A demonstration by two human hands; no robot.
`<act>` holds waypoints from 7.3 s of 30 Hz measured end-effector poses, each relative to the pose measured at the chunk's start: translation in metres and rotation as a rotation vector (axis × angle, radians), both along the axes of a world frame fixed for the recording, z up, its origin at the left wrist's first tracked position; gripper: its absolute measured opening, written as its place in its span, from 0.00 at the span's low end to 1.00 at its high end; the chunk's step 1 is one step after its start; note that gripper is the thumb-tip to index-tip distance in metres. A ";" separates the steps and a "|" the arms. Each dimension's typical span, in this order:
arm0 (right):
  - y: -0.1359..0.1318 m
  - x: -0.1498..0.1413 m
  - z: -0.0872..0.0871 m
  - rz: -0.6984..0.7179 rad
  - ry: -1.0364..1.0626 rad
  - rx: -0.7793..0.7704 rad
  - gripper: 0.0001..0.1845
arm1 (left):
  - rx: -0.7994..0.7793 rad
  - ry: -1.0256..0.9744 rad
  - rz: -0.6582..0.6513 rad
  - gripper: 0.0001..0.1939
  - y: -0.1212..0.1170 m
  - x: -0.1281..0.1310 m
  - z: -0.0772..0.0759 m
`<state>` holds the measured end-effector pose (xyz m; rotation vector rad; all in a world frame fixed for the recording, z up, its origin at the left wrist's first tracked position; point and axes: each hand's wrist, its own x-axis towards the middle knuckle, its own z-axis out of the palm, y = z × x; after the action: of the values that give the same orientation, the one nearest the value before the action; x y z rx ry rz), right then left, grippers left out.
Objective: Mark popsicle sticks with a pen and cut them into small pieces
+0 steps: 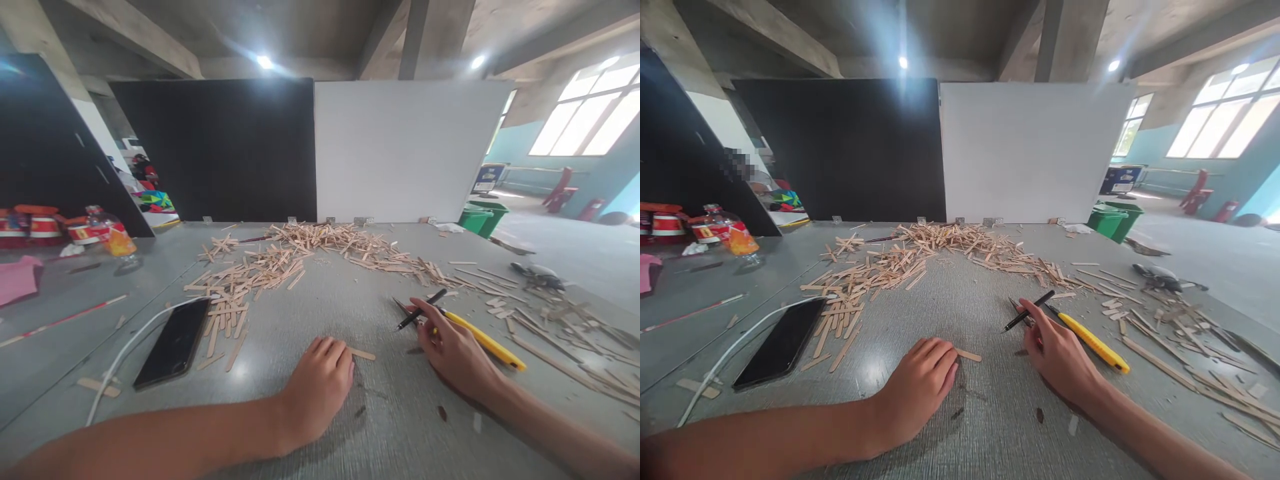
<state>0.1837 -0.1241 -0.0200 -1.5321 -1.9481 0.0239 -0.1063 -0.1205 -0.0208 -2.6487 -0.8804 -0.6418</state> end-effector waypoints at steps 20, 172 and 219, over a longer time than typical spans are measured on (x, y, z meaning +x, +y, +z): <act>0.000 -0.001 -0.002 0.016 0.018 -0.018 0.26 | 0.027 -0.004 0.017 0.07 -0.001 0.001 -0.002; 0.017 -0.069 0.015 0.453 0.446 -0.661 0.20 | 0.223 0.199 -0.229 0.12 -0.014 -0.004 -0.004; 0.017 -0.069 0.015 0.487 0.553 -0.685 0.20 | 0.250 0.161 -0.233 0.12 -0.013 -0.001 -0.004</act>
<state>0.1142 -0.1068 -0.0045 -1.1828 -1.8643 1.2894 -0.1077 -0.1330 -0.0245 -2.5491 -0.4210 -0.5409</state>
